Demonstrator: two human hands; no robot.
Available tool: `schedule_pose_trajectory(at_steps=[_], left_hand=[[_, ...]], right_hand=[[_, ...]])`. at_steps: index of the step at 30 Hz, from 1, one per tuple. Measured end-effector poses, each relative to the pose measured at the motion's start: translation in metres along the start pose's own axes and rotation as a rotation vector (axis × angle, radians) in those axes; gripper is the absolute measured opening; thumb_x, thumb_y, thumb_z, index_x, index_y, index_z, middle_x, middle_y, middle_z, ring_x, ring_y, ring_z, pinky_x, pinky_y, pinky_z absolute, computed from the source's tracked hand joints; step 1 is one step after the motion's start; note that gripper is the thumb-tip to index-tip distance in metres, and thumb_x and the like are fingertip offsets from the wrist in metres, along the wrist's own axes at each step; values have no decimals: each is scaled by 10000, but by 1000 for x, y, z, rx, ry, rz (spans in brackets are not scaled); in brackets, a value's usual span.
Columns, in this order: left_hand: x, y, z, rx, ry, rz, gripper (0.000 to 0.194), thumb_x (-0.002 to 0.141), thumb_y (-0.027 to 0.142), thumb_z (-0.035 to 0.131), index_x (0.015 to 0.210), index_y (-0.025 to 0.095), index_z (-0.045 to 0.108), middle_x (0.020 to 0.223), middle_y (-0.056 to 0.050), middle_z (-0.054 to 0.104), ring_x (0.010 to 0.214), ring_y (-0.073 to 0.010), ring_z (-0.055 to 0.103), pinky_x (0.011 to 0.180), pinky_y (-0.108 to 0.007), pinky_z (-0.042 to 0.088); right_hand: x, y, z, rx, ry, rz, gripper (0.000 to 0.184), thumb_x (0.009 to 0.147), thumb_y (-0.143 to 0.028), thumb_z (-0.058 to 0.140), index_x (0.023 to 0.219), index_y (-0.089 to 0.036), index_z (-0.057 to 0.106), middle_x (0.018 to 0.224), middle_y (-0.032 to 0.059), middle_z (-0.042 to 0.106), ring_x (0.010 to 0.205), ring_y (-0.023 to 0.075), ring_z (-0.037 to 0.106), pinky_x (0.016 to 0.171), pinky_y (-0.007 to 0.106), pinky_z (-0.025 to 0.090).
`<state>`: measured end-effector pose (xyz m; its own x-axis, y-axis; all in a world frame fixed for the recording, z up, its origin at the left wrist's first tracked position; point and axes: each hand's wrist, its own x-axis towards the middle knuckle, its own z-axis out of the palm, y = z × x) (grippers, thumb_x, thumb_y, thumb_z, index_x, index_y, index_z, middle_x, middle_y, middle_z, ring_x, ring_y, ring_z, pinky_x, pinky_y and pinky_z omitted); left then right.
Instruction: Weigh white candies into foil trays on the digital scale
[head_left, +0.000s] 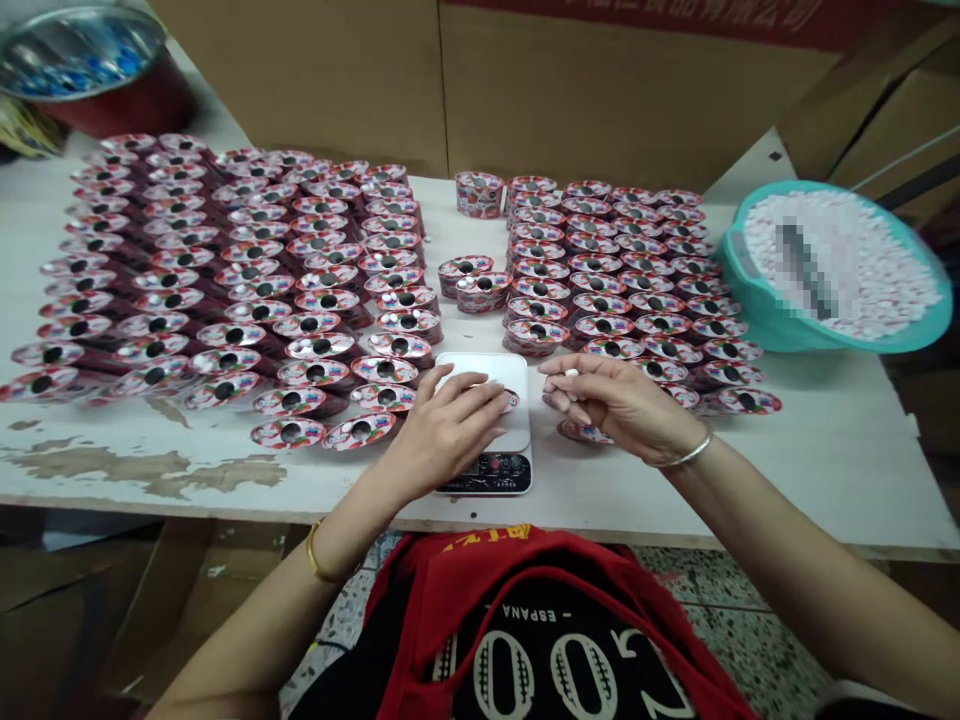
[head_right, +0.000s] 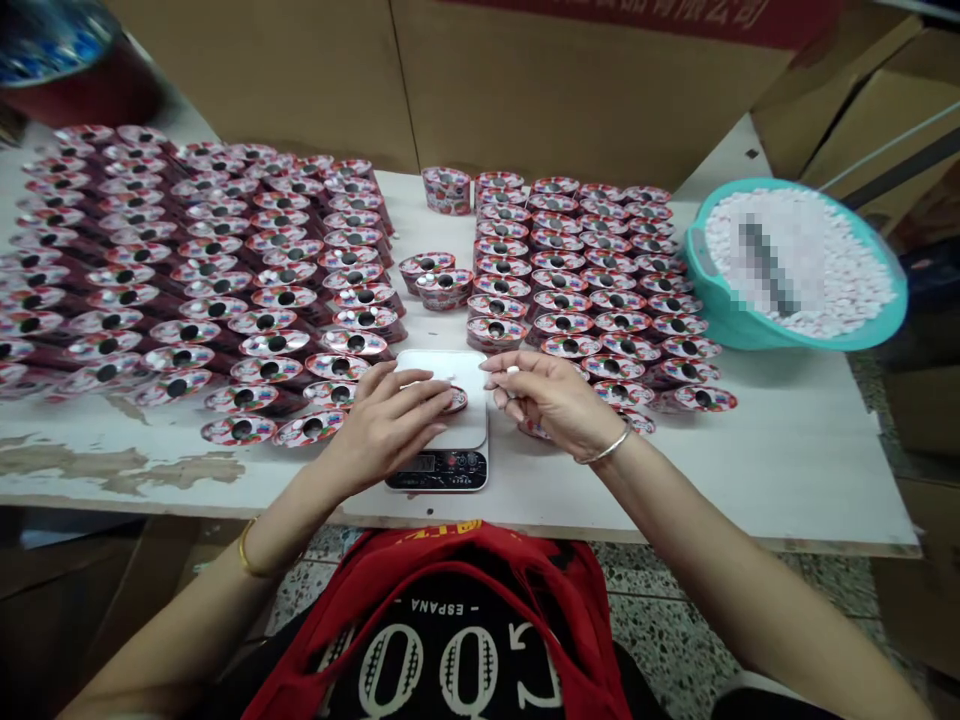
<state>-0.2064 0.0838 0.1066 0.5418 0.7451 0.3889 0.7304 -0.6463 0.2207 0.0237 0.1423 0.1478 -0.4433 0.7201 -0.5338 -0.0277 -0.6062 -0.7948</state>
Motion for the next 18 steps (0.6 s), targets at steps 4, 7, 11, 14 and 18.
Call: schedule_pose_trajectory(at_steps=[4,7,11,14,18], left_hand=[[-10,-4,-3,-17,37,-42,267,909,254,574,1174,227,593,1183,-29,688,1123,-224,568,1081,-473,308],[-22,-9,-10,-54,80,-111,352,881,270,615,1226,223,561,1226,-64,661,1158,-234,560,1091,-488,312],[-35,-14,-16,-79,193,-214,357,853,244,642,1202,221,567,1153,-91,662,1118,-235,580,1040,-476,375],[-41,-14,-17,-110,209,-266,329,849,210,641,1173,225,581,1102,-83,662,1063,-221,598,991,-450,418],[-47,-12,-14,-157,194,-297,315,850,190,635,1162,212,594,1082,-87,658,1048,-218,594,948,-420,446]], right_hand=[[3,-1,8,-144,-16,-32,302,795,-307,680,1028,-126,615,657,-13,568,455,43,418,415,180,264],[9,-2,19,-345,-68,-70,237,855,-297,615,1018,-125,626,604,-33,534,454,45,396,441,186,282],[20,-3,38,-722,-151,-254,141,872,-177,558,943,-131,670,774,23,641,661,94,540,626,218,416],[26,-5,50,-980,-173,-381,184,874,-105,524,951,-135,690,951,68,685,865,144,586,793,264,433],[28,-6,57,-1122,-161,-437,231,872,-57,500,967,-116,701,961,97,681,907,164,589,827,284,429]])
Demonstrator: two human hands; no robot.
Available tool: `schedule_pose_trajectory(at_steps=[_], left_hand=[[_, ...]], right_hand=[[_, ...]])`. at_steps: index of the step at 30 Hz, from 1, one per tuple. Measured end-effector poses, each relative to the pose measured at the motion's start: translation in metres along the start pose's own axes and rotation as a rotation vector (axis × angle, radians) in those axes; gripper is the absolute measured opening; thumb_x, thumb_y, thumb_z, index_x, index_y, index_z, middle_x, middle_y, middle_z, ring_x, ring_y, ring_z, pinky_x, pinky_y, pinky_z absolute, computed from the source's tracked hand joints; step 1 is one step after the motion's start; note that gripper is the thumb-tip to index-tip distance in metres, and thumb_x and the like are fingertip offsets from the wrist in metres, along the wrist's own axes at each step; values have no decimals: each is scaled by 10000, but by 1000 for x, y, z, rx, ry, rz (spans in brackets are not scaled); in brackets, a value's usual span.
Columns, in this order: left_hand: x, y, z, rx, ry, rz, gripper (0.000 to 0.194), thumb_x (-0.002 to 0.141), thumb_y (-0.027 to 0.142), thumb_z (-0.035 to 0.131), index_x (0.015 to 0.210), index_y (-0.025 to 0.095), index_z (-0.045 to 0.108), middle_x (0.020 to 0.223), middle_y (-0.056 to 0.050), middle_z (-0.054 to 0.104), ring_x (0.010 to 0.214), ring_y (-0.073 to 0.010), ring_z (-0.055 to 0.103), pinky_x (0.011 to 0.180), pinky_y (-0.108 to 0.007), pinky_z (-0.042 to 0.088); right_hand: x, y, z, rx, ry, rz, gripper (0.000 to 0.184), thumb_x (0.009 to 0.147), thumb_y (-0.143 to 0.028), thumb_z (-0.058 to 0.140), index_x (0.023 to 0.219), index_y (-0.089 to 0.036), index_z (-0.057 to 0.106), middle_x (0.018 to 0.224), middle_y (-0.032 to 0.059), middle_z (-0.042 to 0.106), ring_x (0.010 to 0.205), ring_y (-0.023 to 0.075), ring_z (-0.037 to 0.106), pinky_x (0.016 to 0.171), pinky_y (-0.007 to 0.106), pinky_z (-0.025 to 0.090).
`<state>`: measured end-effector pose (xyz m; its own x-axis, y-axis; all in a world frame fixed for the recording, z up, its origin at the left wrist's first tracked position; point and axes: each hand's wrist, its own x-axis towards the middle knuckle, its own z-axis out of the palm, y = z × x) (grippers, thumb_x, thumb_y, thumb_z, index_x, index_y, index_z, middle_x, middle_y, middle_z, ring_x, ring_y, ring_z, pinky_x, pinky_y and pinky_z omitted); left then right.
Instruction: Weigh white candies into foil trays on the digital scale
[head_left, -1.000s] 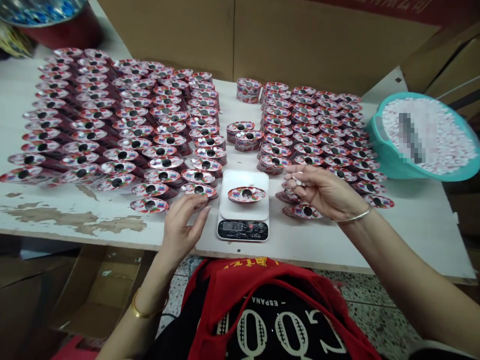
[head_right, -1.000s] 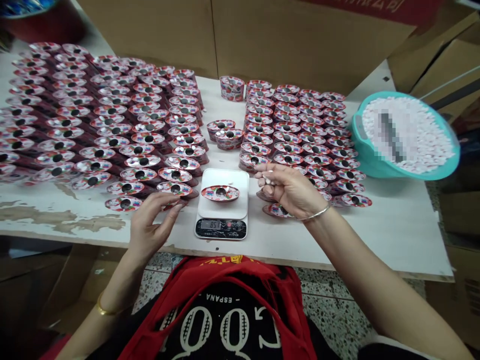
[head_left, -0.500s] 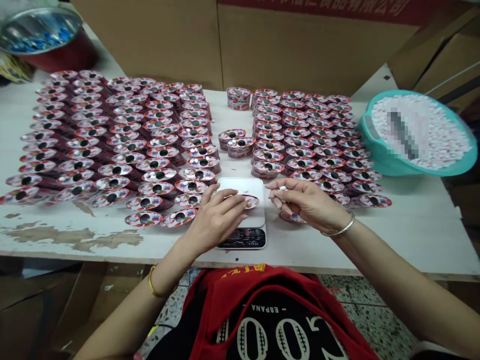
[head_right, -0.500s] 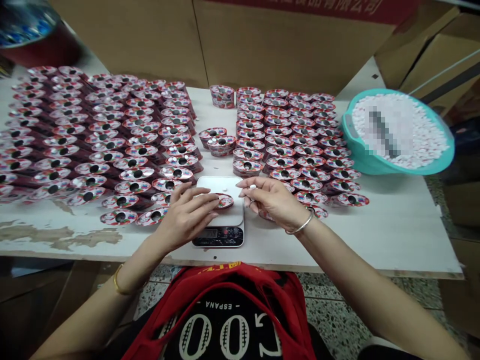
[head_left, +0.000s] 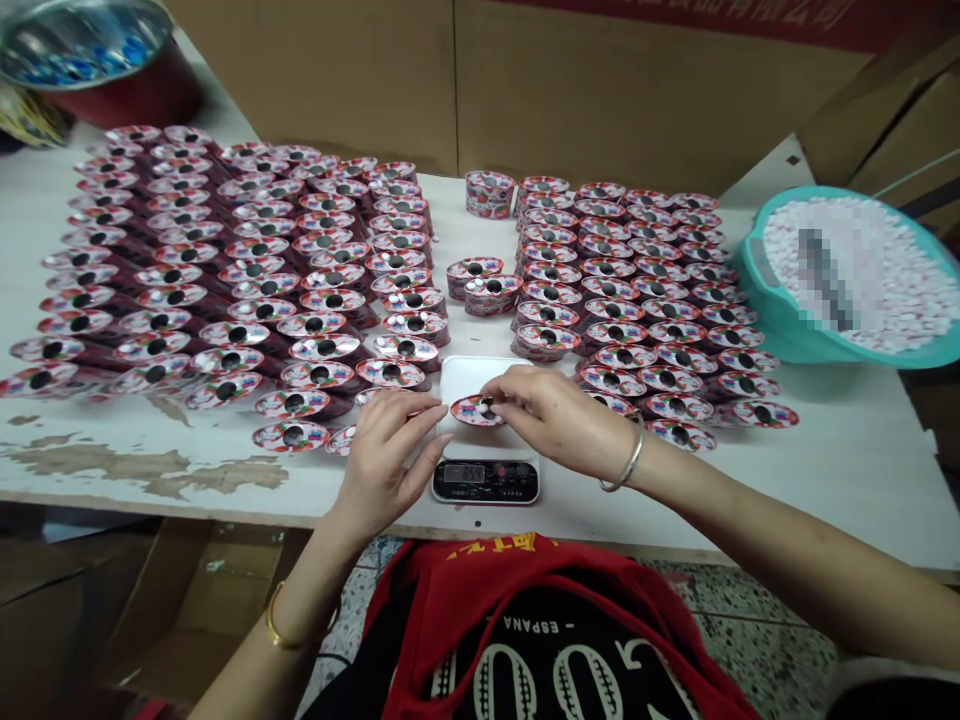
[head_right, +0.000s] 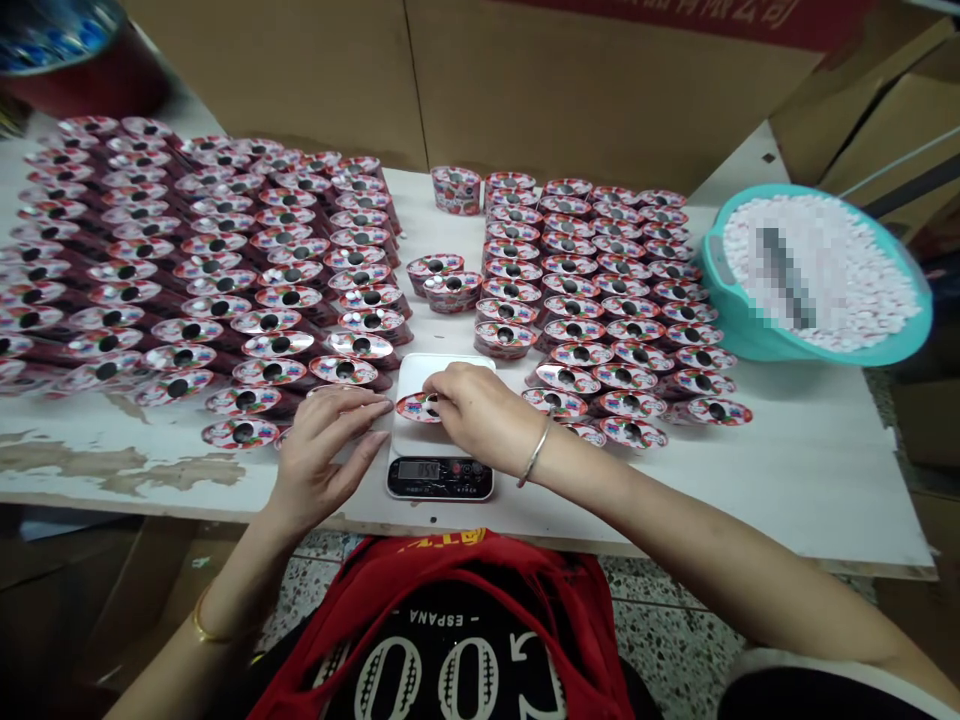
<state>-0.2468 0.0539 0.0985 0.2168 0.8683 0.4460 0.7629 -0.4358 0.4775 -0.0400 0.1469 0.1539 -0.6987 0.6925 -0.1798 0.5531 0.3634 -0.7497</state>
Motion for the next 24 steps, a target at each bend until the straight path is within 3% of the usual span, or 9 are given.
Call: schedule_pose_trajectory(at_steps=[3,5,7,9,11,13,18,24], left_hand=[[-4,-1,2,-19,3,-23,305,855,185,626,1158,208,598,1073,-88,658,1042,-216,597,928,-405,456],[-6,-1,2,-27,17,-40,302,854,178,625,1153,208,602,1073,-88,658,1038,-215,601,921,-399,459],[-7,-2,1,-33,38,-56,306,851,168,627,1153,210,605,1077,-88,658,1034,-212,605,913,-393,463],[-9,-3,0,-31,62,-69,314,847,156,628,1155,216,606,1079,-85,659,1027,-208,608,903,-386,466],[-10,-4,-1,-21,80,-78,317,844,147,630,1151,221,607,1078,-82,660,1019,-205,611,887,-376,469],[-11,-5,-2,-11,96,-82,315,842,140,630,1146,220,609,1074,-82,660,1013,-204,613,870,-368,470],[-12,-4,-1,0,126,-74,310,840,137,629,1136,225,610,1074,-79,661,1012,-204,615,860,-366,472],[-4,5,6,-2,91,-18,311,845,157,623,1147,229,604,1075,-85,654,1015,-211,610,874,-383,471]], right_hand=[[1,1,0,51,53,-3,216,866,-50,510,938,-108,705,962,98,676,926,161,588,858,293,427],[0,4,-3,198,90,34,162,865,-87,547,910,-115,700,913,76,669,865,140,582,811,274,438],[-4,8,-9,471,94,124,115,868,-169,591,913,-125,687,834,43,643,714,97,544,661,227,427],[-10,12,-16,791,91,247,152,865,-257,627,930,-128,673,796,22,609,572,51,449,511,187,344],[-18,16,-24,1041,128,350,195,865,-308,640,922,-123,664,802,18,589,511,22,373,449,174,293],[-26,20,-29,1183,170,416,181,873,-293,628,909,-120,663,810,19,583,503,15,360,453,171,333],[-44,30,-29,1254,197,519,139,814,-175,638,943,-148,681,866,33,611,570,43,477,517,174,443],[-52,33,-21,1127,199,499,217,802,-302,720,974,-196,640,846,29,626,610,72,533,509,192,444]])
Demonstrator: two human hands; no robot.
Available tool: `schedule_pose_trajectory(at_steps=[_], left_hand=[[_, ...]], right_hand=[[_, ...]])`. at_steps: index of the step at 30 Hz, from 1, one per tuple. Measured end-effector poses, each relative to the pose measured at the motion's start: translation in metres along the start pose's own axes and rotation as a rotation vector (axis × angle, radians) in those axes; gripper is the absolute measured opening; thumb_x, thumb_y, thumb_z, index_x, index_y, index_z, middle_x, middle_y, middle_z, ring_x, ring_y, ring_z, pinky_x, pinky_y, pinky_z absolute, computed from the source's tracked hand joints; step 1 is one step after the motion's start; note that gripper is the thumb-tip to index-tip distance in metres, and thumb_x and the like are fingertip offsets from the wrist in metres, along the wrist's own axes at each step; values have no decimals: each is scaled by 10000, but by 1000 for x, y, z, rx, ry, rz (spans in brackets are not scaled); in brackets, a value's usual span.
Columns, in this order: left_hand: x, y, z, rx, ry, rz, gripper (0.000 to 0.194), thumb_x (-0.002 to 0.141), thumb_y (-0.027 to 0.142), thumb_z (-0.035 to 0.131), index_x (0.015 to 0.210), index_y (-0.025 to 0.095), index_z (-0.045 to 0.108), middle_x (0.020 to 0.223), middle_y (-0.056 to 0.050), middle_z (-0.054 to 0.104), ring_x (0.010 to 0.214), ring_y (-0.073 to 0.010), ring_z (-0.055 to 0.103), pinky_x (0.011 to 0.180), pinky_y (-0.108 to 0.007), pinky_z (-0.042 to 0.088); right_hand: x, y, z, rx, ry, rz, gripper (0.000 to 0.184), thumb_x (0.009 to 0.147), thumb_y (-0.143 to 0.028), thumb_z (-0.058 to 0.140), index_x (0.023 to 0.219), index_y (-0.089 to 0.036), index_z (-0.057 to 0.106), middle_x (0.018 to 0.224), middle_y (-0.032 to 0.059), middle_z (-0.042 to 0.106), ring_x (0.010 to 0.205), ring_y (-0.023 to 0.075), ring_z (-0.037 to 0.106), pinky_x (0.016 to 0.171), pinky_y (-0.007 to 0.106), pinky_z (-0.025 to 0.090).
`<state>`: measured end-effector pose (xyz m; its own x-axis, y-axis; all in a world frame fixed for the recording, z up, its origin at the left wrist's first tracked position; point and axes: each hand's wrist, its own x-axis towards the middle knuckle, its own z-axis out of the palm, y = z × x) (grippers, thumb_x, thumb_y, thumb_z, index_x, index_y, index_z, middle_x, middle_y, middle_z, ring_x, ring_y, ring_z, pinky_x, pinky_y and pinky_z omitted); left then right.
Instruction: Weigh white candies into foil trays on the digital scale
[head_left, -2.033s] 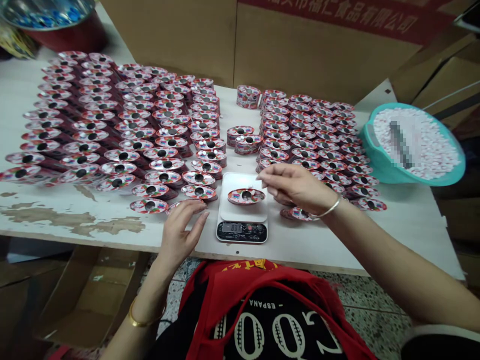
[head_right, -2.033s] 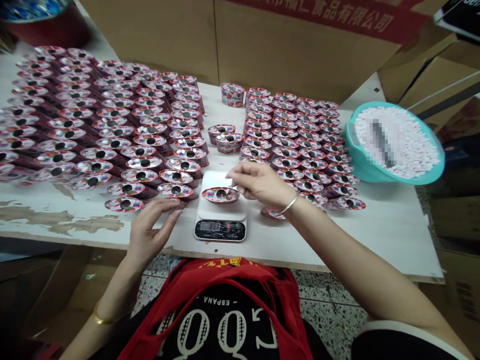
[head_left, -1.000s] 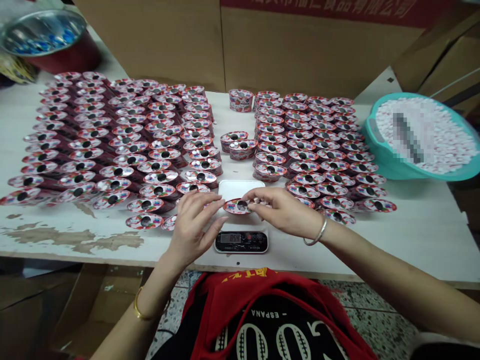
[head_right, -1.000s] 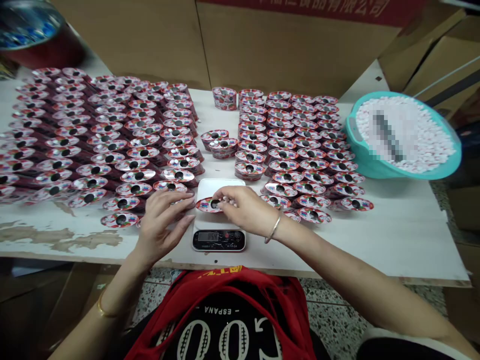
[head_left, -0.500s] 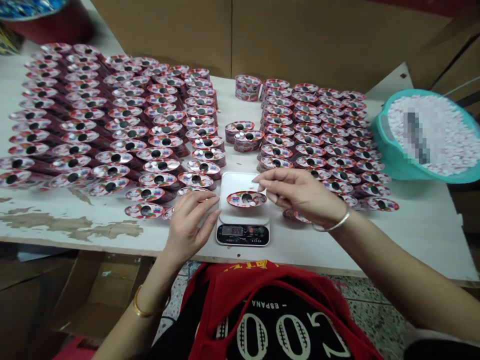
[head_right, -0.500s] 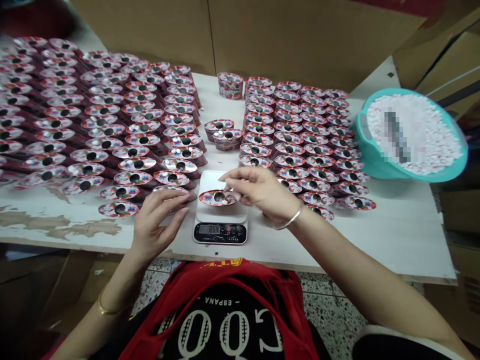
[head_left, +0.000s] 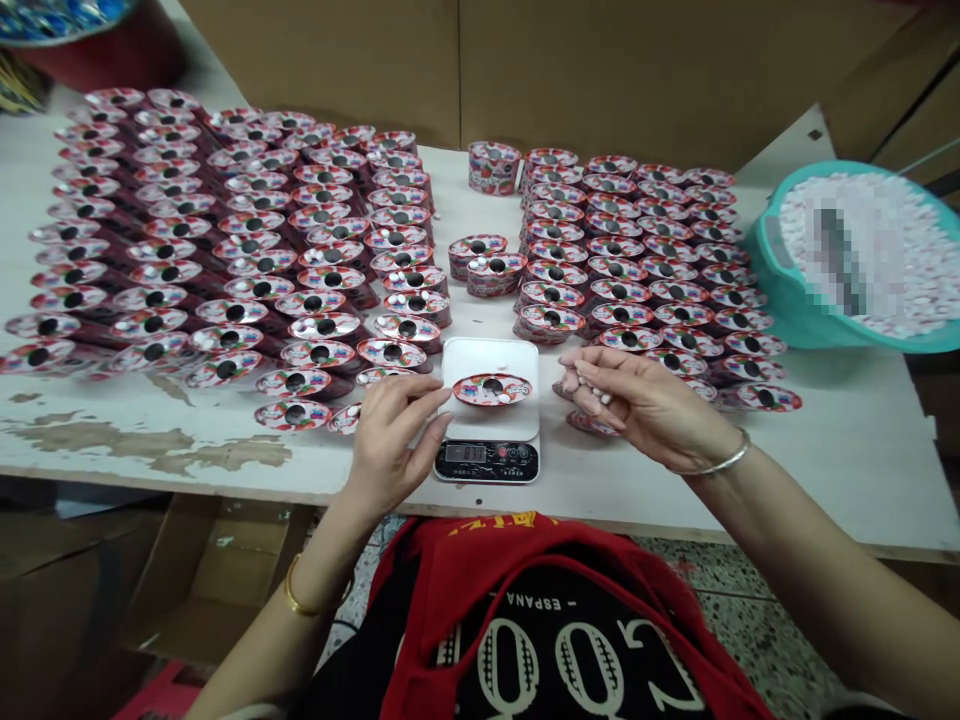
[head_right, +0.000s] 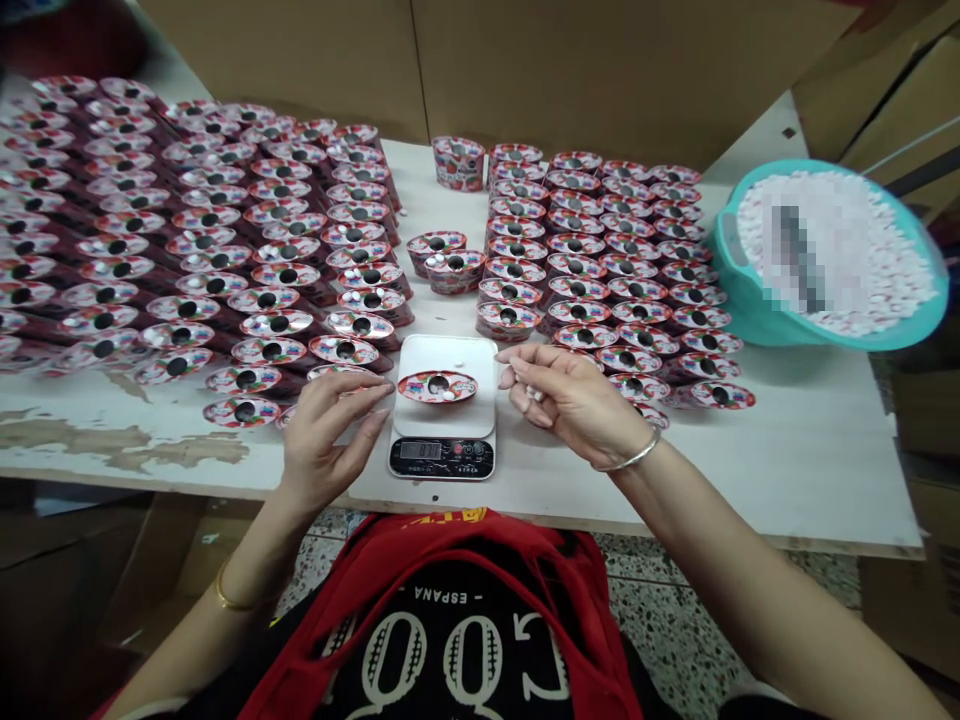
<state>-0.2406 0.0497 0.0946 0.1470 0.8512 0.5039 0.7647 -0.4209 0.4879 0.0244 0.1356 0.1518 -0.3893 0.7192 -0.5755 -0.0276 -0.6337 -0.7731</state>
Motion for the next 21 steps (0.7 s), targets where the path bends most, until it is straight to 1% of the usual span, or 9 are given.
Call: schedule_pose_trajectory(at_steps=[4,6,8,10,11,13,16,18,21], left_hand=[[6,6,6,-3,-28,36,354,854,183,612,1199,258,585,1115,-83,644,1077,-226,587,922,-418,459],[10,11,11,22,-99,72,378,859,230,619,1229,294,575,1203,-74,627,1145,-238,556,992,-462,424],[13,16,17,58,-199,137,396,862,295,629,1252,322,565,1321,-59,584,1230,-248,506,1076,-503,351],[16,19,23,94,-260,197,401,866,343,629,1260,320,560,1391,-50,545,1289,-251,464,1128,-521,280],[18,19,24,110,-265,211,396,870,353,624,1259,308,560,1400,-52,540,1302,-252,453,1140,-525,258],[19,16,25,128,-235,208,380,876,354,619,1244,278,567,1382,-63,559,1310,-257,449,1146,-534,236],[19,8,19,92,-193,173,395,879,359,614,1256,258,549,1346,-73,585,1291,-254,469,1145,-535,236],[20,2,13,56,-183,143,421,882,364,607,1282,260,526,1326,-75,596,1272,-249,485,1133,-525,258],[27,-3,9,42,-177,107,404,888,339,599,1273,236,535,1272,-95,614,1205,-248,522,1056,-480,351]], right_hand=[[-2,1,5,-44,6,-4,290,783,-361,745,961,-177,610,780,18,596,566,59,471,484,186,385],[-1,1,8,-49,-3,-13,305,771,-375,750,932,-165,598,754,2,568,541,44,425,466,177,331],[1,2,11,-49,-26,-25,324,769,-393,746,930,-156,595,742,-9,551,519,32,384,449,172,264],[3,3,14,-49,-43,-36,344,768,-409,743,941,-149,598,746,-12,547,509,23,362,445,173,210],[4,4,15,-50,-45,-38,353,768,-416,743,944,-146,600,752,-11,548,509,20,363,448,174,194],[4,4,16,-59,-47,-37,360,770,-424,742,941,-142,600,758,-13,548,507,15,369,456,178,181],[3,4,16,-72,-53,-43,351,786,-430,727,944,-143,600,756,-13,548,499,15,364,461,187,169],[2,4,14,-70,-47,-56,338,798,-425,716,949,-146,599,753,-14,545,505,19,363,465,191,174],[-1,4,12,-57,-41,-80,312,820,-410,694,945,-145,588,746,-19,540,512,23,377,480,195,207]])
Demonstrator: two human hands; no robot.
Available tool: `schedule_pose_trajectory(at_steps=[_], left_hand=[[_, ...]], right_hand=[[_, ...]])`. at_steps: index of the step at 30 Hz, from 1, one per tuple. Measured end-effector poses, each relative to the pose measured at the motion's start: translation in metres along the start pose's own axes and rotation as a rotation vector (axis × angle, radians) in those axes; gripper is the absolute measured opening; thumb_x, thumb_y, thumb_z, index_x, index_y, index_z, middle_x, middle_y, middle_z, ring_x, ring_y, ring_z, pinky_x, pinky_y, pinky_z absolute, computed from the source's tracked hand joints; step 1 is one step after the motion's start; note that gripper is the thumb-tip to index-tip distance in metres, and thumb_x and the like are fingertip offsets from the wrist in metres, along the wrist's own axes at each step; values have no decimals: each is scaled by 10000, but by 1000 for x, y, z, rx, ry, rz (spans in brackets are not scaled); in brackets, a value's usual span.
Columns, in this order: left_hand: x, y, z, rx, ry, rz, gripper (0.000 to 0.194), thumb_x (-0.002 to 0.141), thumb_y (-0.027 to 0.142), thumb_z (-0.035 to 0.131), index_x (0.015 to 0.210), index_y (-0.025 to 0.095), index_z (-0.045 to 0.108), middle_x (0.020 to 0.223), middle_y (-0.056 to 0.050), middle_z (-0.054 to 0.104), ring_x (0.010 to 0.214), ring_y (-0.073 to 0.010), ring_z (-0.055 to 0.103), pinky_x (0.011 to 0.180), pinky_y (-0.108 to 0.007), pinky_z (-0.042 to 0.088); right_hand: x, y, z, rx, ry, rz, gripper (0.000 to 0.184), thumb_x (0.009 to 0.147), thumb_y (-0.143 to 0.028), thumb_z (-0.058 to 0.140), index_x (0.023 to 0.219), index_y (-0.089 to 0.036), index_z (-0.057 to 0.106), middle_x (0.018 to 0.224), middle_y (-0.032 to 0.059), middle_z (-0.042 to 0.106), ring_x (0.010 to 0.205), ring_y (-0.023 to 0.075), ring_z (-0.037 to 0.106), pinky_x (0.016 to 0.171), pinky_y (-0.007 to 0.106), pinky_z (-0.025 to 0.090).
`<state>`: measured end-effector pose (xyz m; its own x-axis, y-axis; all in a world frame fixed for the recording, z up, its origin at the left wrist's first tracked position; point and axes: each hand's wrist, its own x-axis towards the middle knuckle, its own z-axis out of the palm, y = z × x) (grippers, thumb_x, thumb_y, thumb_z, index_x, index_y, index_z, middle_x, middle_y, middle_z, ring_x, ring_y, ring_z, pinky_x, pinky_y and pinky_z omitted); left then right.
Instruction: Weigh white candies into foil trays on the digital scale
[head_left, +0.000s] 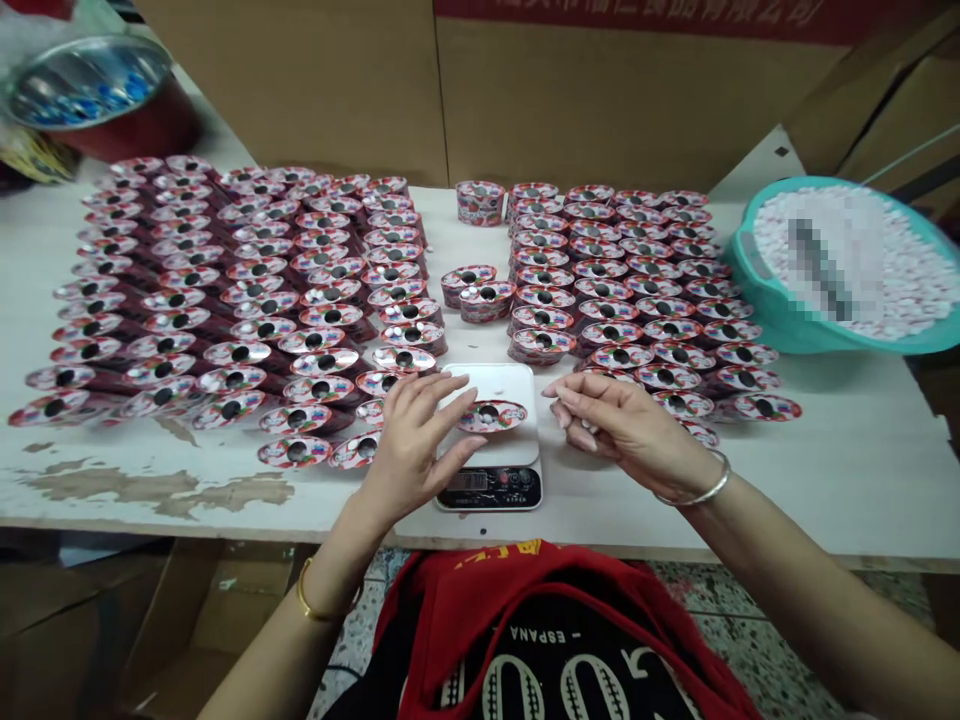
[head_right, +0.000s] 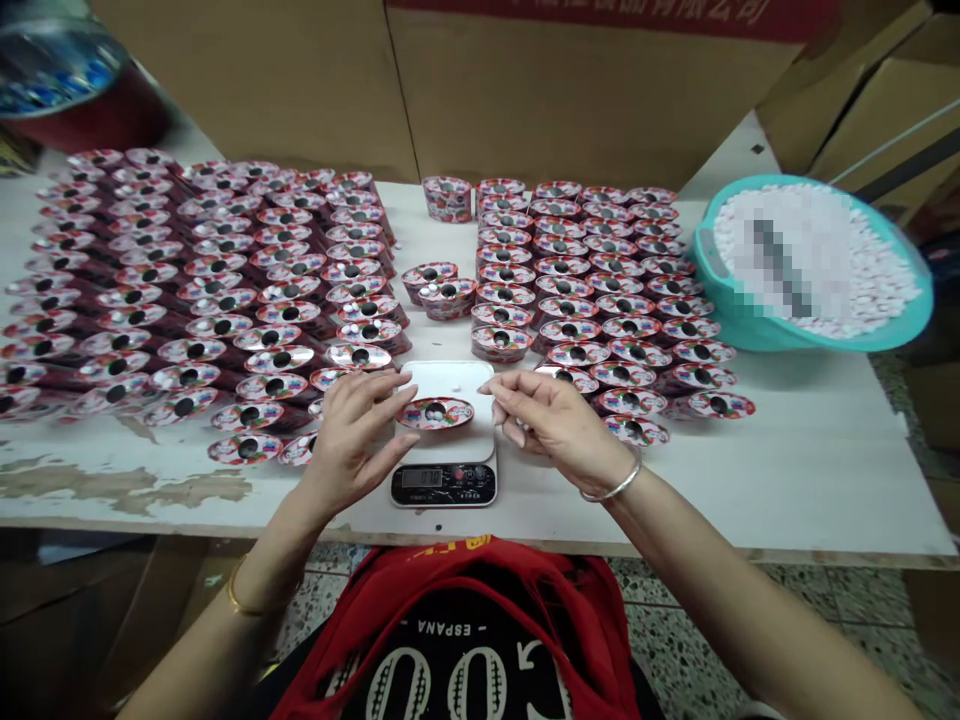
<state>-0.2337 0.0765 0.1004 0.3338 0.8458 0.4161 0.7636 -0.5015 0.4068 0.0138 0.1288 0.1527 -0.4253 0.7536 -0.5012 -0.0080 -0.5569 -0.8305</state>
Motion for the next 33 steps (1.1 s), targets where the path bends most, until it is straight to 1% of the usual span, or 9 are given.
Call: schedule_pose_trajectory(at_steps=[4,7,11,14,17,24,27,30,33], left_hand=[[34,-14,-2,-66,-142,-37,273,947,223,455,1178,186,596,1060,-87,671,961,-182,603,827,-330,462],[77,-28,3,-93,-415,-49,219,921,200,446,980,185,657,895,-54,678,805,-158,606,699,-279,440],[125,-36,27,-36,-834,27,116,801,175,542,763,187,652,724,-28,653,618,-141,525,585,-271,354],[138,-37,42,-82,-962,96,138,735,102,533,718,184,643,685,-15,634,566,-119,473,556,-265,318],[139,-38,34,-151,-914,96,157,755,108,502,710,175,637,670,-10,620,571,-109,475,566,-255,332],[115,-19,-24,-347,-855,13,223,913,273,461,816,183,640,728,0,634,637,-103,555,601,-234,398],[95,-7,-26,-201,-713,49,247,918,410,511,961,201,636,882,-37,651,784,-151,591,689,-275,439],[77,-1,-21,-9,-584,114,438,810,496,649,1133,208,584,1031,-84,636,912,-218,595,750,-334,461],[79,-7,-21,53,-596,190,218,857,342,604,1042,227,595,901,-42,644,821,-192,605,705,-318,449]], right_hand=[[-3,-2,-5,24,7,-24,282,851,-397,663,943,-145,574,751,-26,539,502,16,370,499,198,245],[-5,-1,-9,54,26,-31,296,856,-406,660,973,-147,580,758,-30,532,490,9,355,503,199,265],[-7,-1,-13,59,62,-37,312,860,-427,655,987,-152,581,747,-27,537,492,12,355,508,202,292],[-12,-1,-16,28,94,-21,321,851,-440,662,975,-152,589,753,-12,556,492,14,349,486,195,258],[-16,0,-19,36,119,-3,334,827,-448,686,975,-161,600,800,8,576,517,24,369,478,188,236],[-18,7,-24,94,96,20,322,838,-443,679,942,-148,602,762,-2,563,500,12,353,469,175,213],[-18,9,-23,111,93,14,330,831,-448,688,939,-148,603,771,6,572,516,18,376,467,173,211],[-21,10,-21,159,86,28,367,818,-482,693,958,-154,604,760,0,563,487,13,360,440,171,177],[-22,10,-18,238,13,77,412,813,-522,682,975,-151,603,731,-13,545,438,-2,315,410,167,137]])
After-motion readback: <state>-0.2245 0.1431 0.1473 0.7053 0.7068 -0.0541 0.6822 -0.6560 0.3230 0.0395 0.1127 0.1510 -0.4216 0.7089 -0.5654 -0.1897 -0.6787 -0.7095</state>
